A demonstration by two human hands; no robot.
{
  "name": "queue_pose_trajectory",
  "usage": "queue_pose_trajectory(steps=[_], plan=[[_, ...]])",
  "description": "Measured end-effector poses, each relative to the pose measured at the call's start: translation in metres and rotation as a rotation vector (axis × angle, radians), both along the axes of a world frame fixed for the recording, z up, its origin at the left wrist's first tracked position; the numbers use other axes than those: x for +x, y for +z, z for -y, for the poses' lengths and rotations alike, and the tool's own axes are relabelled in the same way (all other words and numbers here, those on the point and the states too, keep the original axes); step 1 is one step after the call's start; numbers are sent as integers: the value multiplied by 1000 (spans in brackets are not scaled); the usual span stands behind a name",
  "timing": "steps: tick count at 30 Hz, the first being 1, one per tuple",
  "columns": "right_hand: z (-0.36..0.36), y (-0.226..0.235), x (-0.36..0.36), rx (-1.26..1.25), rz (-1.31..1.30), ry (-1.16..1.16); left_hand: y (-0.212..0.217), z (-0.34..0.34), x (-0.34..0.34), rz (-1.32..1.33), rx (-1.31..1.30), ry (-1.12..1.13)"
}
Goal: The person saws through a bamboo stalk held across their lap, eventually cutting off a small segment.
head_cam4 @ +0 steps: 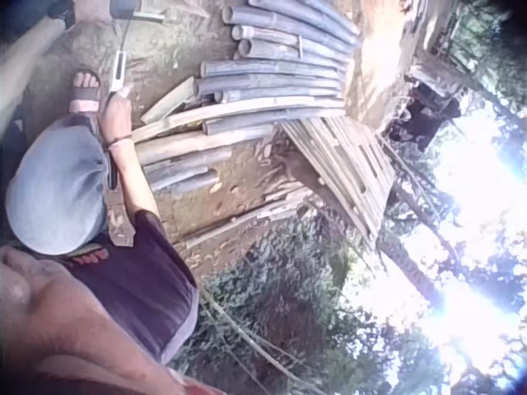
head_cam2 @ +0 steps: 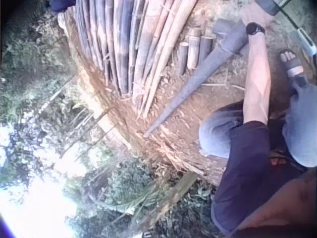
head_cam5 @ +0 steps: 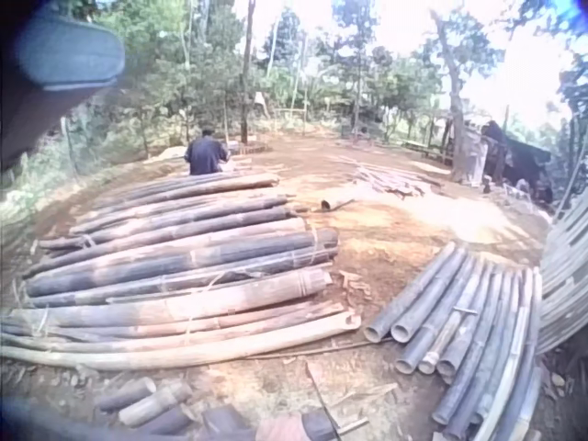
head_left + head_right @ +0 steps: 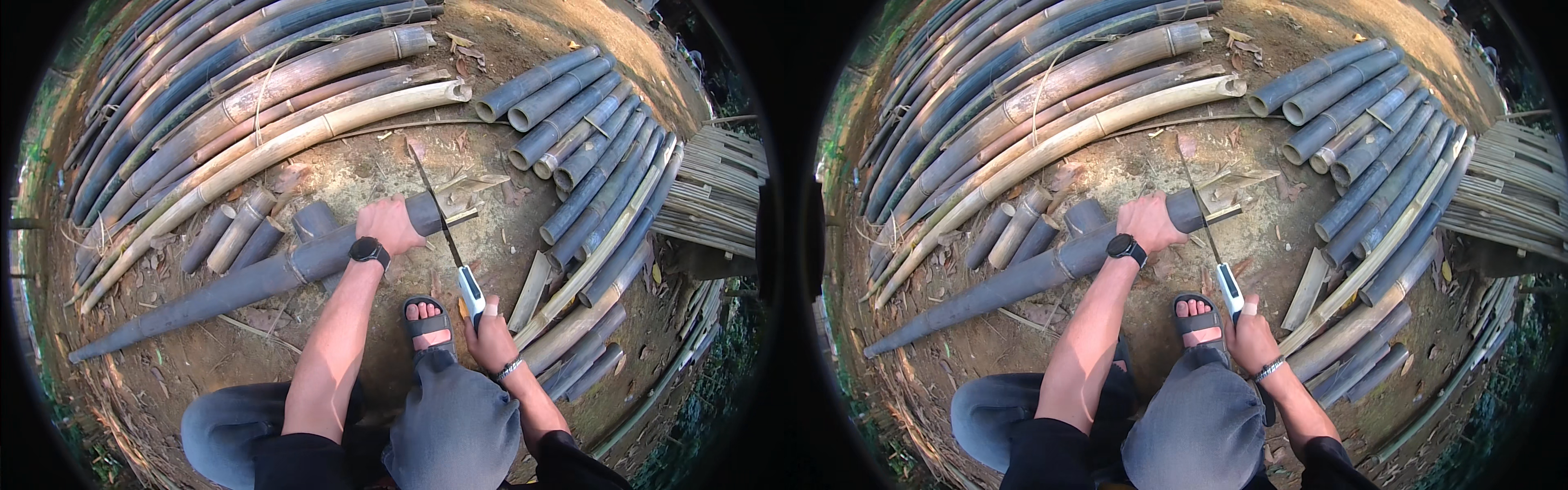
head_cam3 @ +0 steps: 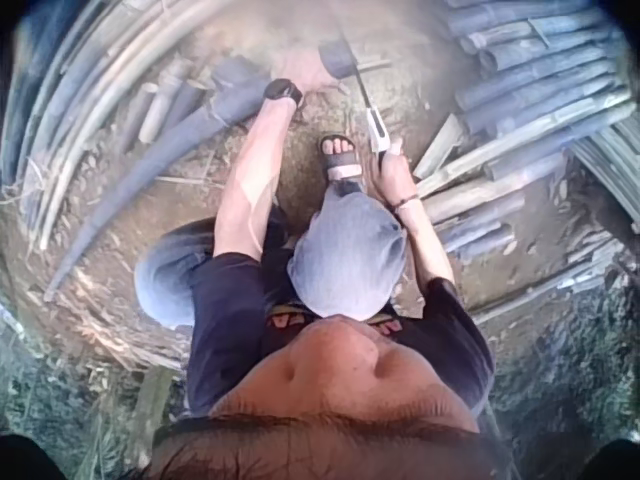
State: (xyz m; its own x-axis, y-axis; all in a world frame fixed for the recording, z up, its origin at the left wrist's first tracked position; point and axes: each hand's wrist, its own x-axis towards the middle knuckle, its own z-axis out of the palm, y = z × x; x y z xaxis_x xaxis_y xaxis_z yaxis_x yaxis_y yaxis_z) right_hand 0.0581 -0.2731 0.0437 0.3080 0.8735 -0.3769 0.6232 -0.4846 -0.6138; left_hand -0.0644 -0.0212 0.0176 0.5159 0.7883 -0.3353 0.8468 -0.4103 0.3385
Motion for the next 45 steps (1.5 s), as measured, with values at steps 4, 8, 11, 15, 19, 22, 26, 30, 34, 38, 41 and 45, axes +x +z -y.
queue_pose_trajectory(steps=[4,8,11,15,19,22,26,30,34,38,41,45], plan=[[-29,-9,-2,84,32,0,-4,3,3,28,73,8],[6,-1,-4,-48,91,8,3,0,-2,-18,-33,-4],[43,7,-2,59,80,65,-2,6,-2,2,80,-3],[-33,-20,-1,0,86,-34,-5,1,-1,82,43,16],[25,-2,-8,-62,90,-3,0,-9,-10,20,-17,18],[9,-1,0,-43,106,25,-6,-1,-3,60,41,33],[-30,-15,-3,-44,89,-2,-7,-6,-2,51,18,8],[35,14,-5,-63,116,40,-4,-10,-7,34,23,14],[-13,-15,-1,11,153,-8,-6,-7,1,73,24,2],[37,-11,-4,63,102,34,-3,-14,-8,30,-6,16],[12,-3,1,28,95,2,-3,-8,-2,35,5,-3],[-20,-22,-2,2,94,3,-2,-11,-3,21,1,4]])
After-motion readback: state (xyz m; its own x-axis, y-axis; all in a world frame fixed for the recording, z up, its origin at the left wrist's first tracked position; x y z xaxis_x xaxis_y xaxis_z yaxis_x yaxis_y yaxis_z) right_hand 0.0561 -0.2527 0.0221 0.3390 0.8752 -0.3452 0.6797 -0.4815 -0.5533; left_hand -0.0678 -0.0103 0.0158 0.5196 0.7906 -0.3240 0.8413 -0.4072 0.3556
